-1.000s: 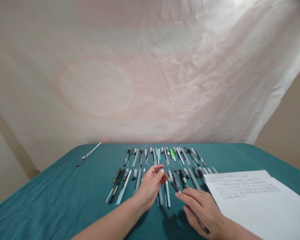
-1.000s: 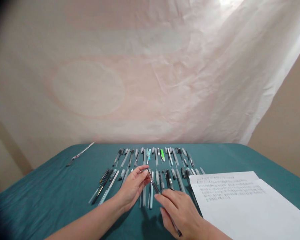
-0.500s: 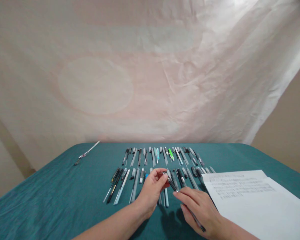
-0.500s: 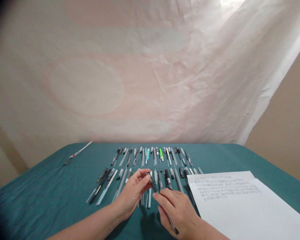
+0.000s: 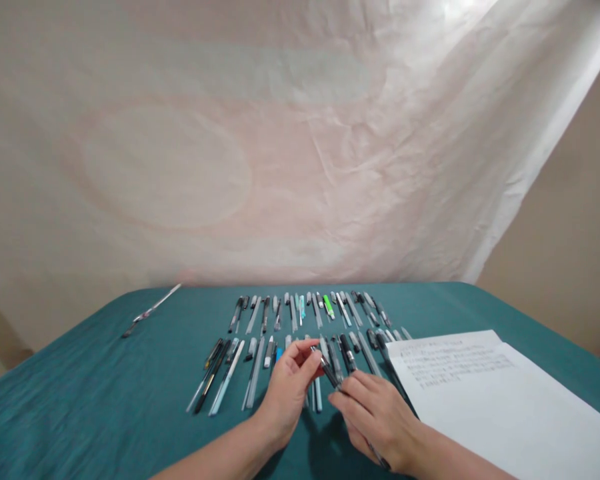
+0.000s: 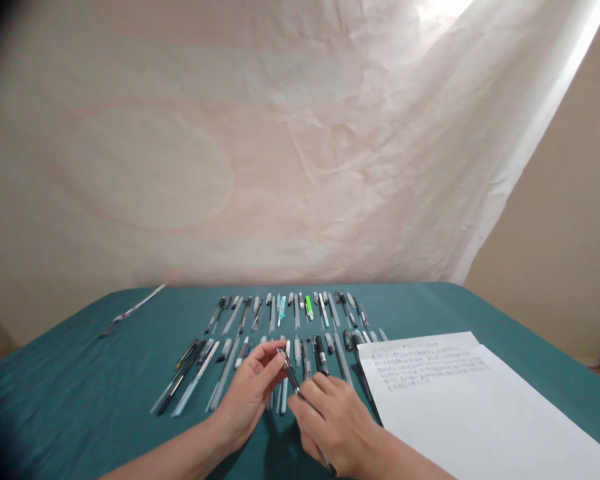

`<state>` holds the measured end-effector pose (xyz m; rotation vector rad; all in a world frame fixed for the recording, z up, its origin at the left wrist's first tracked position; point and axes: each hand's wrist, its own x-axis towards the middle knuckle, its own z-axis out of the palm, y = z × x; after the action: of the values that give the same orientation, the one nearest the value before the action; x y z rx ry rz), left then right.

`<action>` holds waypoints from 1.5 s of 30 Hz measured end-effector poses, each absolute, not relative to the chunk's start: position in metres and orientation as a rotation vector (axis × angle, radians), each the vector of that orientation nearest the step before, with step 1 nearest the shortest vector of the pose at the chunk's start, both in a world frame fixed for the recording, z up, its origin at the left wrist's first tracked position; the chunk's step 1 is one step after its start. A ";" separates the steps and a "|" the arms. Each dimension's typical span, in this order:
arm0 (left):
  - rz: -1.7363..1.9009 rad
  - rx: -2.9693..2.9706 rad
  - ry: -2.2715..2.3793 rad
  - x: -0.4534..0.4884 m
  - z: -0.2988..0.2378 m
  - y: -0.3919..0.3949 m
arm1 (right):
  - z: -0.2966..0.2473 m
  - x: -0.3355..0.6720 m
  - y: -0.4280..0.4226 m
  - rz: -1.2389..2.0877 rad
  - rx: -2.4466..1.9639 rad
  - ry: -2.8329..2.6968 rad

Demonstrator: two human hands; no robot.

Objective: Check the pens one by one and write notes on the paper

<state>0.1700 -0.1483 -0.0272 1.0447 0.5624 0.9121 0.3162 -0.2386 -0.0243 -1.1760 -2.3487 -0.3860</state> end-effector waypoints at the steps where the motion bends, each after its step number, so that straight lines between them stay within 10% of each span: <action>1: 0.914 1.038 0.565 0.170 -0.027 -0.148 | -0.023 0.316 -0.239 -0.391 -1.178 -2.352; 45: 1.054 1.655 0.670 0.158 -0.026 -0.153 | 0.012 0.425 -0.187 0.315 -2.147 -1.533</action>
<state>0.1578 -0.1533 -0.0257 1.6551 0.6702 1.0536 0.4251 -0.1868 0.0119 -2.1475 -1.5331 0.3146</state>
